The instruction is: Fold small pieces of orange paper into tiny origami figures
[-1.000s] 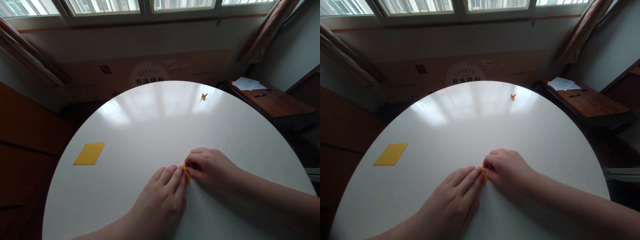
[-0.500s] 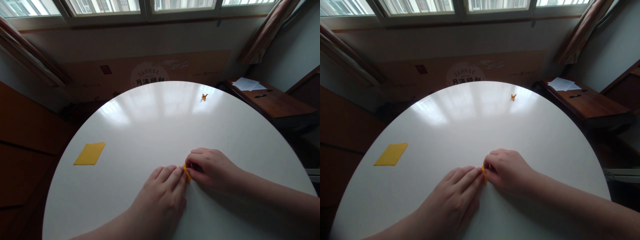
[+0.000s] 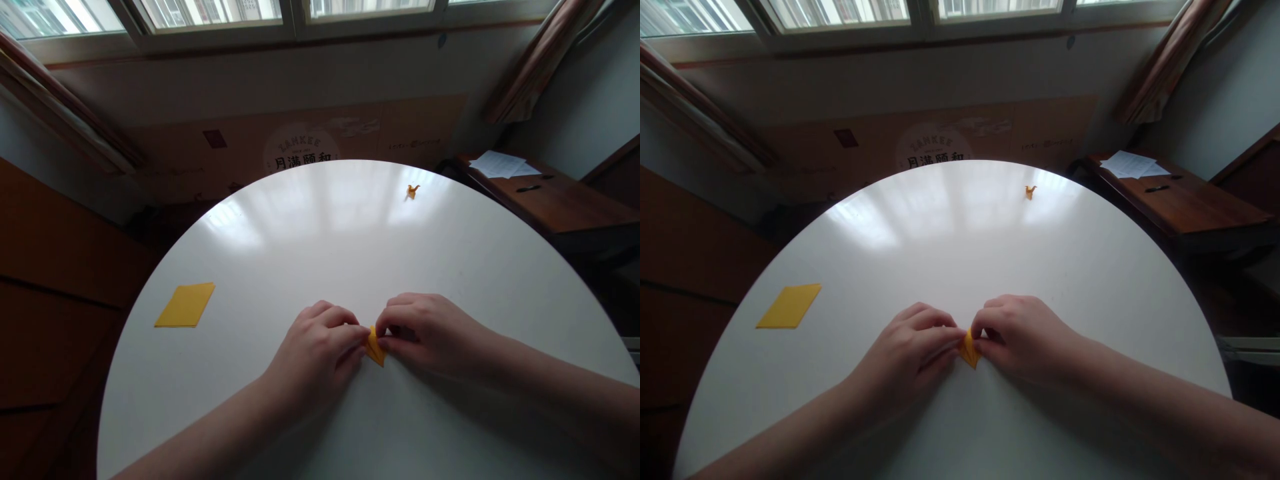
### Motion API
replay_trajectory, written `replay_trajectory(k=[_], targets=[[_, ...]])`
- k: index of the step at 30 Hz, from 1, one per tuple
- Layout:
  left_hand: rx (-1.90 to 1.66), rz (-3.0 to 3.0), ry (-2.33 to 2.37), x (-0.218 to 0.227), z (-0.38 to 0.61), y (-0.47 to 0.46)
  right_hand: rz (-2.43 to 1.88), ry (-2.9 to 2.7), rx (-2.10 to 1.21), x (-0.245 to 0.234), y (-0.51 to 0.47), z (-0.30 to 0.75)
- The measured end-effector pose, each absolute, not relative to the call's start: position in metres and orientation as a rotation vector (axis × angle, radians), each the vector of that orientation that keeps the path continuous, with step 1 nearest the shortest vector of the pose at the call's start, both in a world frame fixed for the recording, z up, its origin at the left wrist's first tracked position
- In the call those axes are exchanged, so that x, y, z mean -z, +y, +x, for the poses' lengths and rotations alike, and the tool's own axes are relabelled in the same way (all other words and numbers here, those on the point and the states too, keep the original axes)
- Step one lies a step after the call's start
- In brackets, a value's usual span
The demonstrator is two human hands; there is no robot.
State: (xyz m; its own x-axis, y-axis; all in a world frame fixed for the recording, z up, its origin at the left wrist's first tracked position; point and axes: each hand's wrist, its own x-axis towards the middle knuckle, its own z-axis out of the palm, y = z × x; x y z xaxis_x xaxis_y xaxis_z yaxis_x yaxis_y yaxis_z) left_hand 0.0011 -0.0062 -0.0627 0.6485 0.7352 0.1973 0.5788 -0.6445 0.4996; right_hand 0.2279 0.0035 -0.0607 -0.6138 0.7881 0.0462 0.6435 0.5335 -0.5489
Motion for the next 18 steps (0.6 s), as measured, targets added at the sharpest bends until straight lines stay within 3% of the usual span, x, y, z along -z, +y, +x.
replay_trajectory(k=[18], targets=[[-0.563,2.438,1.105,0.0645,0.0094,-0.0086,-1.154,-2.521,-0.731,0.0609,0.0037,0.2293]])
